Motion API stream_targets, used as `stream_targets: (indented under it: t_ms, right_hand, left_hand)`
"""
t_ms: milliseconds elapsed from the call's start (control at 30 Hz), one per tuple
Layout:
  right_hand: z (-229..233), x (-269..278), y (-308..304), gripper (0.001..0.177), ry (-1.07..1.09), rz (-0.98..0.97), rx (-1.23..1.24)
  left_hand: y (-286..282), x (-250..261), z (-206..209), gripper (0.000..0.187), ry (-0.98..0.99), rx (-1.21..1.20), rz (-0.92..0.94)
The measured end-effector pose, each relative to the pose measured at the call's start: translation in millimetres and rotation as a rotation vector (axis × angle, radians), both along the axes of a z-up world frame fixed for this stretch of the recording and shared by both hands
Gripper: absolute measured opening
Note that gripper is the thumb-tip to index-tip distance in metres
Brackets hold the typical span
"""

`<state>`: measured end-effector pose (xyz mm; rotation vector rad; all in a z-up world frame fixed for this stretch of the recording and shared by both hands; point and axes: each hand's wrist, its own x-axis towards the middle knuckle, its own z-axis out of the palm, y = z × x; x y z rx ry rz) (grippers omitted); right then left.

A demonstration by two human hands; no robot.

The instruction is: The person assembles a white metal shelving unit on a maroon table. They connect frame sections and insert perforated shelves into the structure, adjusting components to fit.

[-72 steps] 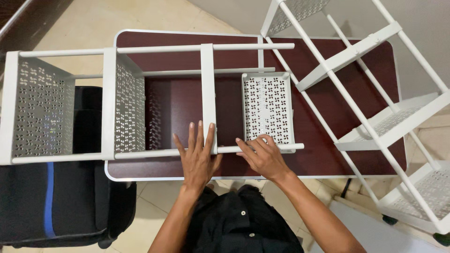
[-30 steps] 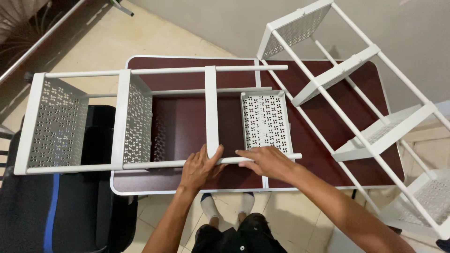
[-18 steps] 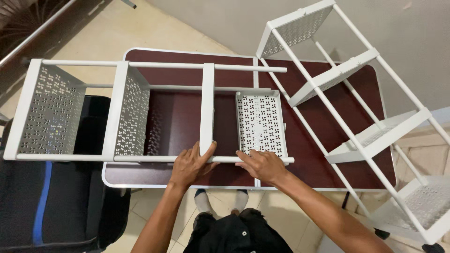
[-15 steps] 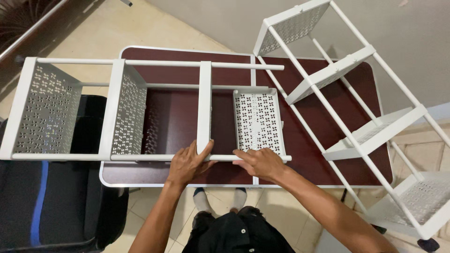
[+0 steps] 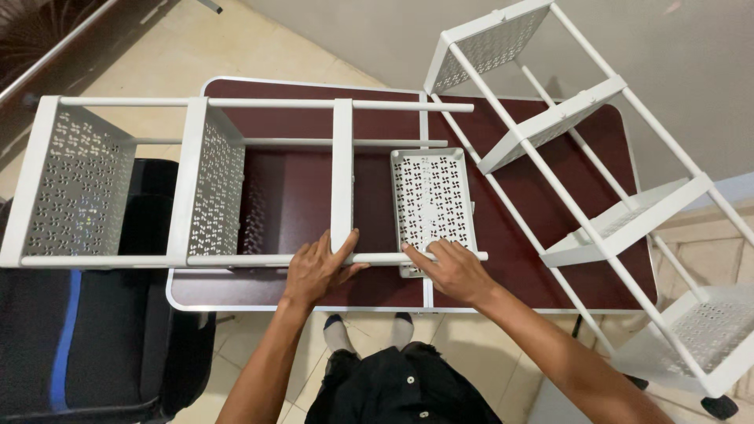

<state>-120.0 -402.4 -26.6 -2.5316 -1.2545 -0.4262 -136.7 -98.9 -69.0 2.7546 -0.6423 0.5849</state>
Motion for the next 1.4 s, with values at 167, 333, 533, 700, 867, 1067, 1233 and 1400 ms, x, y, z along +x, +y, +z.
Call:
stream_targets:
  t_ms: [167, 333, 533, 700, 867, 1067, 1233, 1400]
  right_hand:
    - [-8, 0, 5, 0.042, 0.067, -0.08, 0.001]
    - [2, 12, 6, 0.038, 0.332, -0.158, -0.124]
    - [30, 24, 12, 0.041, 0.983, -0.366, -0.192]
    - [36, 26, 13, 0.041, 0.95, -0.322, -0.199]
    - [14, 14, -1, 0.039, 0.406, -0.093, -0.091]
    - [2, 0, -21, 0.045, 0.003, -0.065, -0.085]
    - [11, 17, -10, 0.028, 0.592, -0.254, -0.322]
    - [24, 32, -6, 0.034, 0.913, -0.353, -0.317]
  left_hand:
    - [1, 1, -2, 0.067, -0.018, -0.016, -0.009]
    - [-1, 2, -2, 0.069, -0.012, 0.0, -0.001]
    - [-1, 1, -1, 0.072, -0.027, -0.022, 0.002]
    - [-2, 1, 3, 0.072, -0.008, -0.016, -0.002]
    - [-2, 1, 5, 0.071, -0.043, -0.046, 0.001]
    - [-3, 1, 10, 0.07, -0.041, -0.034, 0.003]
    - [-4, 1, 9, 0.068, -0.037, -0.025, 0.018]
    - [-5, 2, 7, 0.068, -0.017, -0.017, 0.015]
